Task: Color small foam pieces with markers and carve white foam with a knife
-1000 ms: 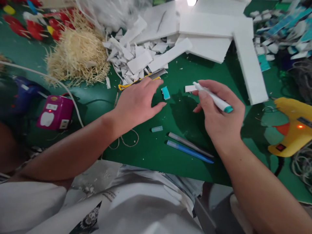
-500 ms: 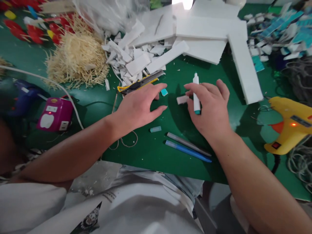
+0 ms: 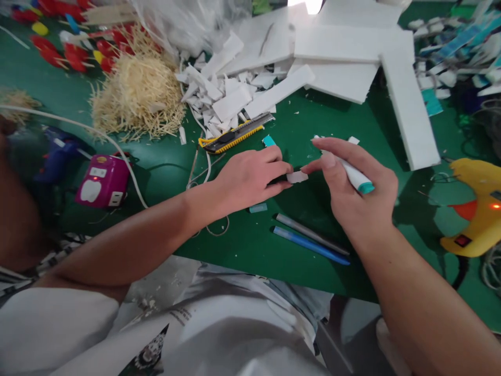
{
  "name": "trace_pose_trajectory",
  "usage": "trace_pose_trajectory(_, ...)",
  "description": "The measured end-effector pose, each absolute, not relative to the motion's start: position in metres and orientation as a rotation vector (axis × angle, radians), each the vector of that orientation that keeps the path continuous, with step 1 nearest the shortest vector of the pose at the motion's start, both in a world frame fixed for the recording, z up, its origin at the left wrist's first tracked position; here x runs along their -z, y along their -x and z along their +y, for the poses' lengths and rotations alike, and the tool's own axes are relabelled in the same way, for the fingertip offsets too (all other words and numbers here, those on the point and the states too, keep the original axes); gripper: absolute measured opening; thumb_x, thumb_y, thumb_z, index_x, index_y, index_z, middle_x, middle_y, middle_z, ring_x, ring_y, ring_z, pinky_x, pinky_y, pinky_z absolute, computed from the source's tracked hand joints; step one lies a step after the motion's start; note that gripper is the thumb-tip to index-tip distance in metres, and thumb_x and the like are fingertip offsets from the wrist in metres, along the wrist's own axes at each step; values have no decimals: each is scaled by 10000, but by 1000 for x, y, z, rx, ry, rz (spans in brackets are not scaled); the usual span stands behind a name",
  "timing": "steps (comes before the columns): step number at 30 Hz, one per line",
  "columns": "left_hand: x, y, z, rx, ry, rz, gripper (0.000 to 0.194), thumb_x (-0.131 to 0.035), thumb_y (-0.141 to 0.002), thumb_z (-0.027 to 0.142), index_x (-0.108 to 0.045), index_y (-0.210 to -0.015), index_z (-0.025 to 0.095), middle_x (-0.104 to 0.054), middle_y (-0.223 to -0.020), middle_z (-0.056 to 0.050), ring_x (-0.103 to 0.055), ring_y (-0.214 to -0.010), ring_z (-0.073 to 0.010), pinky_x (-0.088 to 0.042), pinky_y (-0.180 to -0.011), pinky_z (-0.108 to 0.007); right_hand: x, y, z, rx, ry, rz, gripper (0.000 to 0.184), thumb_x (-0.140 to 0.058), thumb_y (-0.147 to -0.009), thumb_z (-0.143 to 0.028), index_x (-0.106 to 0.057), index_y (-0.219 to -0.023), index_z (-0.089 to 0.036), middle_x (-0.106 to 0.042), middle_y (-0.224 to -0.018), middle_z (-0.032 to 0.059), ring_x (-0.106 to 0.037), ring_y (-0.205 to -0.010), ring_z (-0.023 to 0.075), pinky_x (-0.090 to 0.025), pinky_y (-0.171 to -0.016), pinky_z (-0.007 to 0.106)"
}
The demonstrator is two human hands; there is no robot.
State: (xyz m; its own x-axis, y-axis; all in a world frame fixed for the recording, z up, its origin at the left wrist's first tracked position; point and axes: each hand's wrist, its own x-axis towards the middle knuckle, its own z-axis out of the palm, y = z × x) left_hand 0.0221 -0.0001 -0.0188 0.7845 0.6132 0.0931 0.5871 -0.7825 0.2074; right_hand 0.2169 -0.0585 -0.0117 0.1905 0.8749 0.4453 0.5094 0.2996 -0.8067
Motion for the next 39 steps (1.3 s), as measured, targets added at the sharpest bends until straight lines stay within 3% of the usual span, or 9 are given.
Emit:
trace_pose_trajectory(3, 18, -16, 0, -230, -2805, 980, 258, -555, -1088, 253, -792, -1152, 174, -720, -1060, -91, -741, -879, -235, -448, -687, -337, 10, -216, -58, -509, 1334, -1394, 257, -714, -1019, -440, -878, -1074, -249, -835, -889, 31, -770, -665, 180, -642, -665, 377)
trace_pose_trajectory(5, 16, -9, 0, -260, -2777, 1002, 242, -575, -1065, 243, -795, -1137, 174, -718, -1042, -85, -742, -888, -236, -456, -688, -336, 7, -215, -58, -585, 1339, -1327, 200, -717, -988, -358, -877, -1022, -242, -827, -868, 28, -734, -619, 160, -615, -599, 346)
trace_pose_trajectory(8, 14, 0, -1, -280, -2724, 1009, 233, -615, -1049, 290, -792, -1146, 176, -721, -1053, -85, -744, -906, -239, -468, -688, -330, 2, -214, -58, -690, 1404, -1245, 139, -721, -858, -176, -846, -888, -231, -799, -786, 11, -713, -577, 140, -607, -592, 312)
trace_pose_trajectory(12, 14, 2, 0, -288, -2685, 1013, 234, -618, -1064, 315, -790, -1140, 177, -726, -1059, -84, -743, -932, -236, -472, -700, -324, 2, -215, -57, -737, 1466, -1242, 54, -802, -767, -187, -794, -795, -232, -777, -739, 17, -711, -575, 164, -597, -554, 315)
trace_pose_trajectory(17, 15, 1, 2, -313, -2654, 1062, 200, -630, -1058, 301, -782, -1071, 171, -729, -1029, -73, -726, -901, -218, -443, -681, -321, 1, -216, -56, -826, 1564, -1236, 65, -812, -762, -221, -767, -719, -241, -729, -625, 9, -626, -472, 156, -517, -472, 309)
trace_pose_trajectory(26, 14, 2, 3, -308, -2604, 1081, 166, -671, -1044, 286, -778, -1072, 162, -720, -1037, -68, -710, -905, -212, -457, -701, -315, 1, -212, -53, -801, 1604, -1278, 108, -806, -797, -207, -788, -700, -252, -743, -621, 7, -568, -443, 127, -447, -434, 286)
trace_pose_trajectory(35, 16, 2, 4, -342, -2598, 1070, 136, -667, -1035, 265, -762, -1061, 172, -714, -1032, -60, -688, -883, -196, -457, -706, -308, 1, -212, -54, -800, 1650, -1316, 166, -789, -788, -199, -736, -644, -261, -680, -552, -19, -562, -449, 144, -440, -436, 298)
trace_pose_trajectory(39, 18, 2, 4, -351, -2602, 1078, 135, -667, -1032, 274, -758, -1050, 177, -716, -1032, -58, -683, -873, -196, -451, -693, -311, 2, -212, -55, -767, 1635, -1292, 132, -786, -820, -211, -770, -710, -282, -738, -637, -10, -559, -463, 147, -450, -450, 312)
